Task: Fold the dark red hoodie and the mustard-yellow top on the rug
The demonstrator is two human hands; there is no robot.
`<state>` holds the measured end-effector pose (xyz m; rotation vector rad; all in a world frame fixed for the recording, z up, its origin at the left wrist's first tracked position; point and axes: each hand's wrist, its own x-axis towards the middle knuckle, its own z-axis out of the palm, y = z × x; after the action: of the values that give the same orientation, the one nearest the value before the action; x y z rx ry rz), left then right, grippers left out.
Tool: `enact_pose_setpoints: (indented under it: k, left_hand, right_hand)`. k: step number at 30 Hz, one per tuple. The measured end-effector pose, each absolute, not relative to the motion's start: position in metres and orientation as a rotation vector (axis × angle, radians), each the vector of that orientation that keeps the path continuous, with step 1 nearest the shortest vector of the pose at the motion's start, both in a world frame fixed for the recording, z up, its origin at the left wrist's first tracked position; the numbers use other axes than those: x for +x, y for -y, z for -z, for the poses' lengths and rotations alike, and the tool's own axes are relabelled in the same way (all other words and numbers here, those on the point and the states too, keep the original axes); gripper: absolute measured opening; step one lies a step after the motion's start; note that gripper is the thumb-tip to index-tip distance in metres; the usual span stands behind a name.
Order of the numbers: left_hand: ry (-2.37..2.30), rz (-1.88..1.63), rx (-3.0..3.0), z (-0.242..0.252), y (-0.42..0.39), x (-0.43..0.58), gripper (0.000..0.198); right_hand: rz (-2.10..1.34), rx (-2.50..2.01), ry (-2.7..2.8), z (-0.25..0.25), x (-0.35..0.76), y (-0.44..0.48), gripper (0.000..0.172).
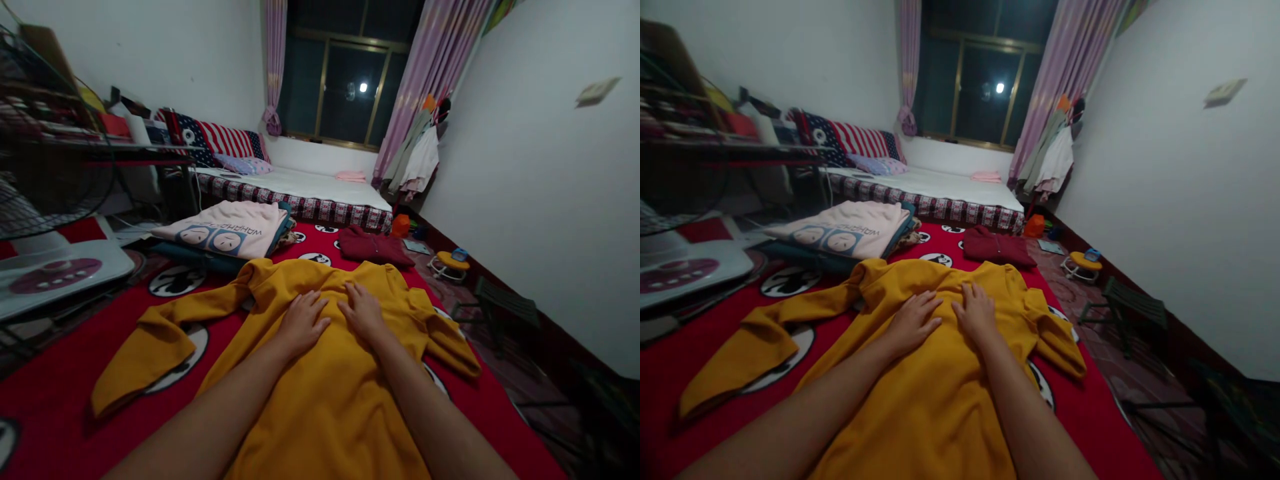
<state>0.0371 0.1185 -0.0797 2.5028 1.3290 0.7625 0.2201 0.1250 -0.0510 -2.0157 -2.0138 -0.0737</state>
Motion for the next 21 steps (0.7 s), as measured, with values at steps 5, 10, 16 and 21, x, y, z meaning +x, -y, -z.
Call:
enact_pose_setpoints:
  k: [5,10,16,21]
  left_hand:
    - [-1.344,-1.113,2.536,0.063,-0.123,0.033,0.04]
    - [-2.012,-0.812,2.529,0.012,-0.166,0.02,0.067]
    - [-2.019,-0.272,2.314,-0.024,-0.194,0.009,0.052]
    - [-1.23,-0.393,3.023,0.001,-0.117,0.03,0.02]
  right_hand:
    - [0.082,-2.084,2.012,0.08,0.212,-0.124,0.055]
    - [0.083,-1.906,1.963,0.078,0.223,-0.126,0.045]
    - [-0.049,-1.575,1.723,0.083,0.232,-0.131,0.028]
    - [-0.151,-1.324,1.219,0.077,0.24,-0.129,0.037]
